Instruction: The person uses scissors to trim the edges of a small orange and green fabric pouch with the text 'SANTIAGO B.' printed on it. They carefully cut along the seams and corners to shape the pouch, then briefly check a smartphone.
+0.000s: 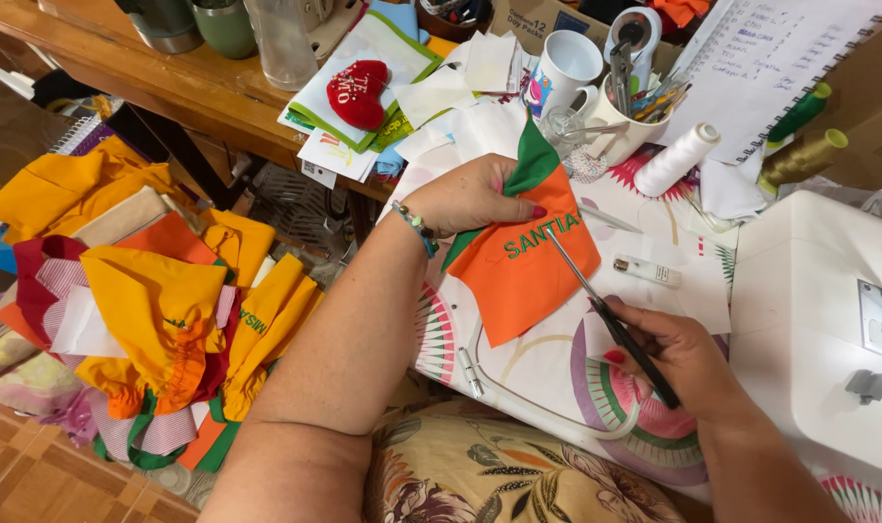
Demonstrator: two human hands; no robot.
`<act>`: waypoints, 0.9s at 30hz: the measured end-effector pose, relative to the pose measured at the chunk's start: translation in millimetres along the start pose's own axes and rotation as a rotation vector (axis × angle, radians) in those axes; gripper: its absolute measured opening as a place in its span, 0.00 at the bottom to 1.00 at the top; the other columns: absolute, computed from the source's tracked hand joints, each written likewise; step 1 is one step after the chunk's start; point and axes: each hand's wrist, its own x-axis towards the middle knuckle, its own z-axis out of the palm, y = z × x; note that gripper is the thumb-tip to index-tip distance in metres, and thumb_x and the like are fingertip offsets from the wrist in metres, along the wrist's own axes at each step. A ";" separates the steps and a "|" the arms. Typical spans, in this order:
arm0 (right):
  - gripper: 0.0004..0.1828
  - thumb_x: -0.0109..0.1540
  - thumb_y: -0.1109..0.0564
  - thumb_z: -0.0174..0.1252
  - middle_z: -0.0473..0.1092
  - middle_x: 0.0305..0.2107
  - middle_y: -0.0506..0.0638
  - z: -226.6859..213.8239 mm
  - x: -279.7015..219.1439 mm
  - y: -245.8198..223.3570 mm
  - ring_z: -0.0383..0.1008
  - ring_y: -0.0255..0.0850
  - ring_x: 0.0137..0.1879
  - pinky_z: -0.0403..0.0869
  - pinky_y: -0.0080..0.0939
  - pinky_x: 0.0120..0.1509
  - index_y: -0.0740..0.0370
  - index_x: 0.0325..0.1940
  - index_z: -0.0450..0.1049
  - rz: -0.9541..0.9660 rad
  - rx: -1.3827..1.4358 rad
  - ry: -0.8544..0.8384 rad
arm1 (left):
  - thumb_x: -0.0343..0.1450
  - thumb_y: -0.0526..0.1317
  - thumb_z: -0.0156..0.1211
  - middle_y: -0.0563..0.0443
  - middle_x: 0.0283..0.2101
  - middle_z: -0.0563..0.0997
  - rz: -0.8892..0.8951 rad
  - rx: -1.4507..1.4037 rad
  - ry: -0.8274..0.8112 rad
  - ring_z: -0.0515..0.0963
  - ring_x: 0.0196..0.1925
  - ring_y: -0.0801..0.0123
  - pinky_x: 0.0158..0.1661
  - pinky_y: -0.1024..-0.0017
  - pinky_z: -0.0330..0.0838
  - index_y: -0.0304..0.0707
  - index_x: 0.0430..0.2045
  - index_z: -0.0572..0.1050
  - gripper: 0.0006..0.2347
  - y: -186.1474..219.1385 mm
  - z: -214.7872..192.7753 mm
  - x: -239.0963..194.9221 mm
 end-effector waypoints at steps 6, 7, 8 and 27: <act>0.44 0.44 0.82 0.61 0.75 0.30 0.74 -8.3 -1.5 -16.2 0.72 0.44 0.26 0.72 0.40 0.13 0.63 0.64 0.75 0.323 0.041 0.123 | 0.70 0.38 0.64 0.51 0.41 0.87 -0.149 0.059 -0.016 0.86 0.39 0.70 0.39 0.72 0.86 0.37 0.39 0.81 0.07 6.1 -11.5 0.1; 0.44 0.44 0.82 0.61 0.75 0.30 0.74 -6.6 -1.1 -19.1 0.72 0.44 0.26 0.72 0.40 0.13 0.63 0.64 0.75 0.323 0.042 0.123 | 0.70 0.38 0.64 0.51 0.41 0.87 -0.150 0.059 -0.015 0.86 0.39 0.70 0.39 0.72 0.86 0.37 0.39 0.81 0.07 5.4 -12.1 -0.1; 0.42 0.45 0.82 0.59 0.76 0.32 0.69 -5.0 -0.6 -21.9 0.75 0.46 0.30 0.71 0.39 0.12 0.64 0.64 0.75 0.320 0.040 0.108 | 0.70 0.36 0.63 0.49 0.41 0.87 -0.144 0.014 -0.027 0.86 0.39 0.68 0.40 0.71 0.86 0.36 0.40 0.81 0.08 4.7 -12.7 -0.2; 0.34 0.56 0.74 0.52 0.66 0.10 0.51 -4.9 -1.3 -19.3 0.66 0.34 0.12 0.74 0.32 0.24 0.62 0.67 0.72 0.158 0.018 -0.047 | 0.70 0.35 0.62 0.48 0.43 0.87 -0.139 -0.024 -0.066 0.86 0.41 0.67 0.43 0.69 0.86 0.36 0.42 0.81 0.08 -10.7 -13.8 9.2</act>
